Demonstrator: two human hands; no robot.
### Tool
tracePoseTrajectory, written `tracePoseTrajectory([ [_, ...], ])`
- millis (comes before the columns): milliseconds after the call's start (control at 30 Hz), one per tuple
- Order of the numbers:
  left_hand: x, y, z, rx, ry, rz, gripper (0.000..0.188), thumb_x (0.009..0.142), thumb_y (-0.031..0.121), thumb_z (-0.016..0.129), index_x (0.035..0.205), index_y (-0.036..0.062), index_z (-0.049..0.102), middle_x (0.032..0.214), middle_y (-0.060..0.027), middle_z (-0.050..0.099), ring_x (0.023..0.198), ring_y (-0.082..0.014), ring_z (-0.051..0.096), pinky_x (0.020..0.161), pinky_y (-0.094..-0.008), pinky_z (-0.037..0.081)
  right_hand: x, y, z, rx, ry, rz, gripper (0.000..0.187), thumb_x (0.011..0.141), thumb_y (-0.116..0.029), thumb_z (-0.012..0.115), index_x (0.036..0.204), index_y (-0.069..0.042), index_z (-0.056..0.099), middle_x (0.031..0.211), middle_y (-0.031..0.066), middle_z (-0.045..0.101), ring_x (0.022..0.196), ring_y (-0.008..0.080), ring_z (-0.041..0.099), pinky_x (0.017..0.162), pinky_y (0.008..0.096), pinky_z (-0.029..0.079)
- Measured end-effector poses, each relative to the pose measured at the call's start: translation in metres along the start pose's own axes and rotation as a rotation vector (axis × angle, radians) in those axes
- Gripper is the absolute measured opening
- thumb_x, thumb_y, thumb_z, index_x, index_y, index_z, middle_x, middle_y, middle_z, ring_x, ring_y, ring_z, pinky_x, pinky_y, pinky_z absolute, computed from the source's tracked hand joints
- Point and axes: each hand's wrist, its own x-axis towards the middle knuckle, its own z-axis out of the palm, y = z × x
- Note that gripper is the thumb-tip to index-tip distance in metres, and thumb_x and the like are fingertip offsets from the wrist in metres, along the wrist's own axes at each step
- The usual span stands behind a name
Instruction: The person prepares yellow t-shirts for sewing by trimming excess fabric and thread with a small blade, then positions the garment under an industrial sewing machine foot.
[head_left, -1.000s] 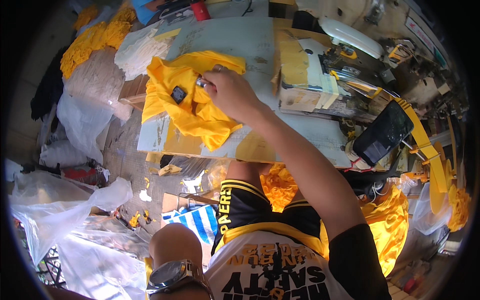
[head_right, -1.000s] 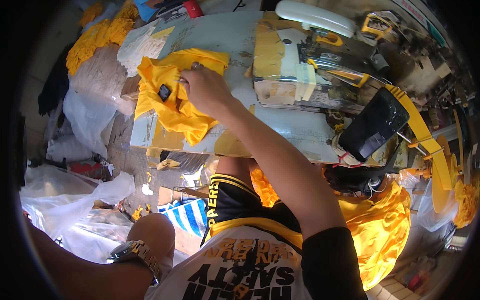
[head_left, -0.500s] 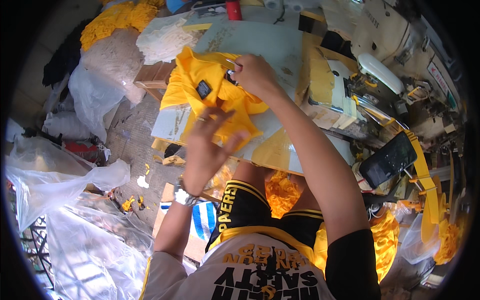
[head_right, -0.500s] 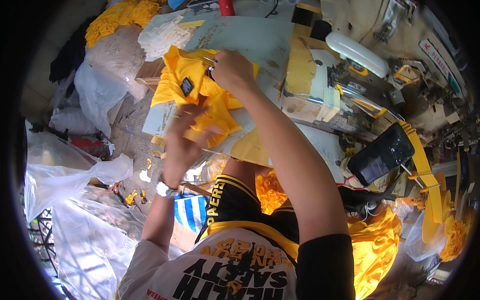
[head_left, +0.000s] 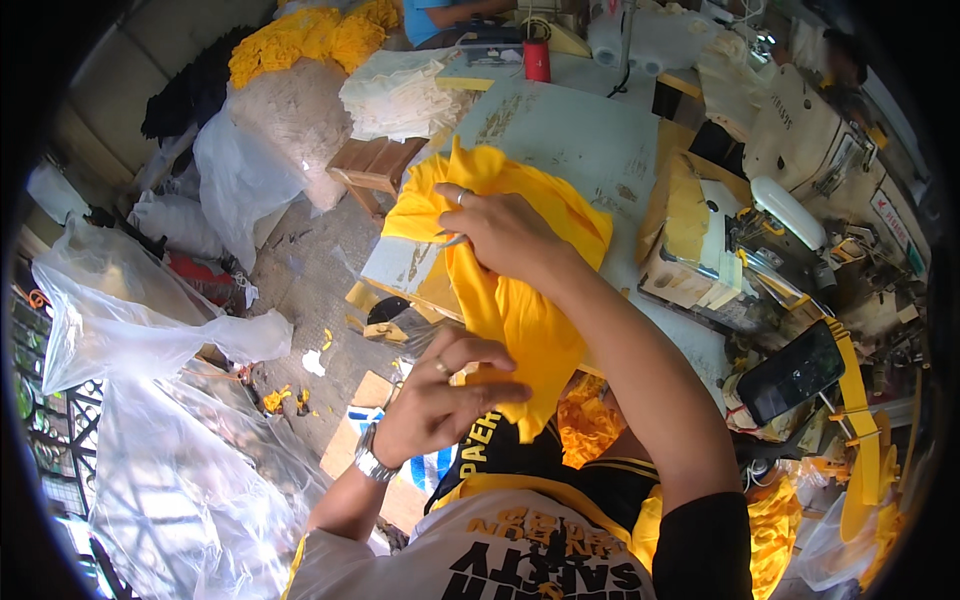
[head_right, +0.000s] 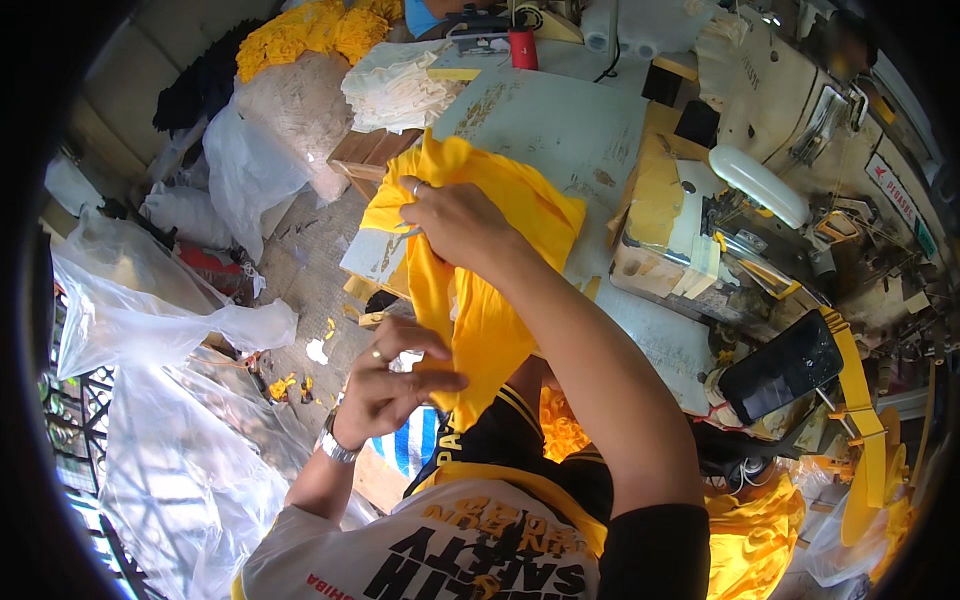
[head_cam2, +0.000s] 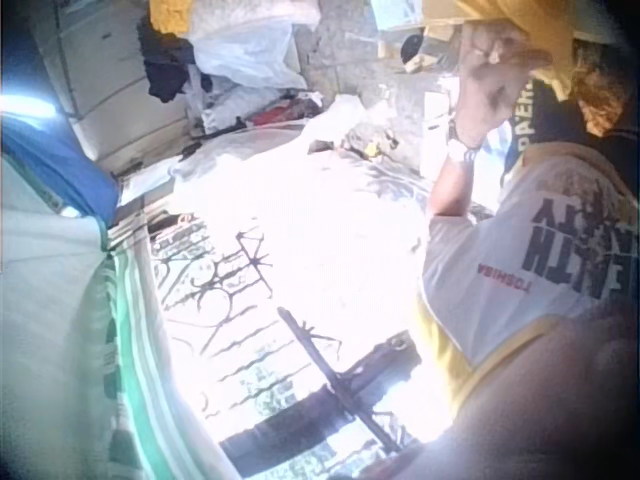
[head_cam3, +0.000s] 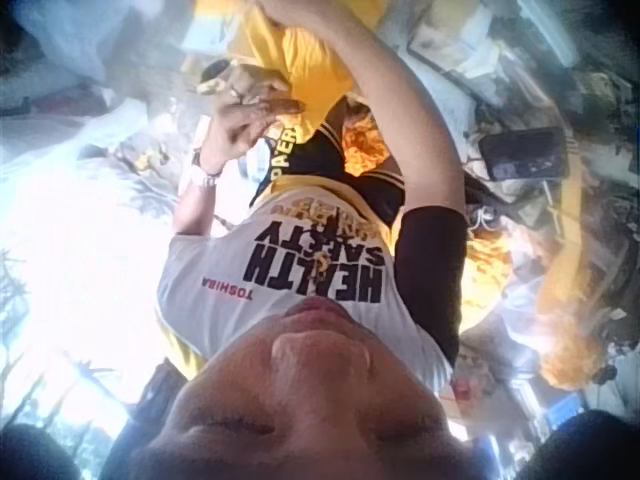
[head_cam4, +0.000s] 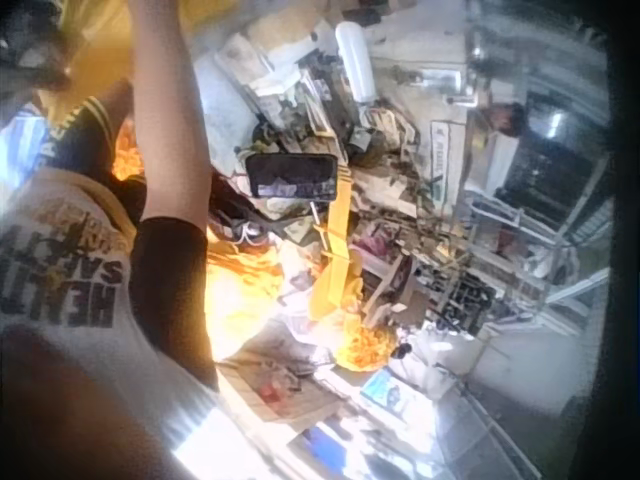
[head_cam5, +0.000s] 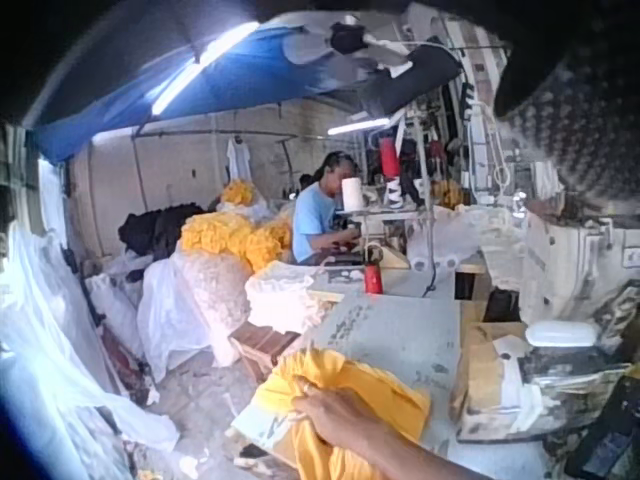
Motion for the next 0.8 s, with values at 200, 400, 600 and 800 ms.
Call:
tracePoseTrajectory([
  [200, -0.049, -0.045, -0.071, 0.433, 0.521, -0.327, 0.025, 0.091, 0.007, 0.051, 0.102, -0.0002, 0.072, 0.079, -0.0062, 0.062, 0.064, -0.0142, 0.051, 0.062, -0.0278, 0.041, -0.008, 0.013, -0.07, -0.248, 0.264, 0.159, 0.016, 0.083, -0.002, 0.056, 0.099, -0.005, 0.057, 0.102, 0.0177, 0.064, 0.085, 0.0351, 0.066, 0.074, 0.0453, 0.053],
  [400, 0.152, -0.106, -0.127, 0.051, 0.776, -0.071, 0.017, 0.095, 0.012, 0.057, 0.099, -0.0019, 0.064, 0.08, -0.003, 0.061, 0.072, -0.0075, 0.051, 0.063, -0.0223, 0.043, -0.069, -0.062, -0.138, 0.289, 0.258, 0.484, 0.019, 0.086, -0.001, 0.06, 0.103, -0.001, 0.051, 0.084, 0.0107, 0.062, 0.074, 0.0269, 0.066, 0.062, 0.0361, 0.048],
  [600, 0.23, -0.066, 0.052, -0.395, 0.229, -0.027, 0.016, 0.095, 0.015, 0.06, 0.099, 0.0001, 0.064, 0.079, 0.0018, 0.06, 0.073, -0.0041, 0.05, 0.064, -0.0208, 0.041, -0.241, -0.108, -0.14, 0.906, 0.465, 1.154, 0.018, 0.087, -0.005, 0.066, 0.101, -0.008, 0.055, 0.077, -0.002, 0.054, 0.056, 0.001, 0.048, 0.043, 0.0161, 0.04],
  [800, 0.174, -0.026, 0.124, -0.711, -0.154, -0.184, 0.012, 0.094, 0.01, 0.06, 0.101, 0.002, 0.066, 0.087, 0.0, 0.065, 0.078, -0.0047, 0.056, 0.07, -0.0224, 0.045, -0.269, -0.113, -0.117, 0.124, 0.41, 1.025, 0.03, 0.082, -0.004, 0.072, 0.109, 0.002, 0.06, 0.092, 0.0112, 0.063, 0.066, 0.0135, 0.057, 0.06, 0.0257, 0.049],
])
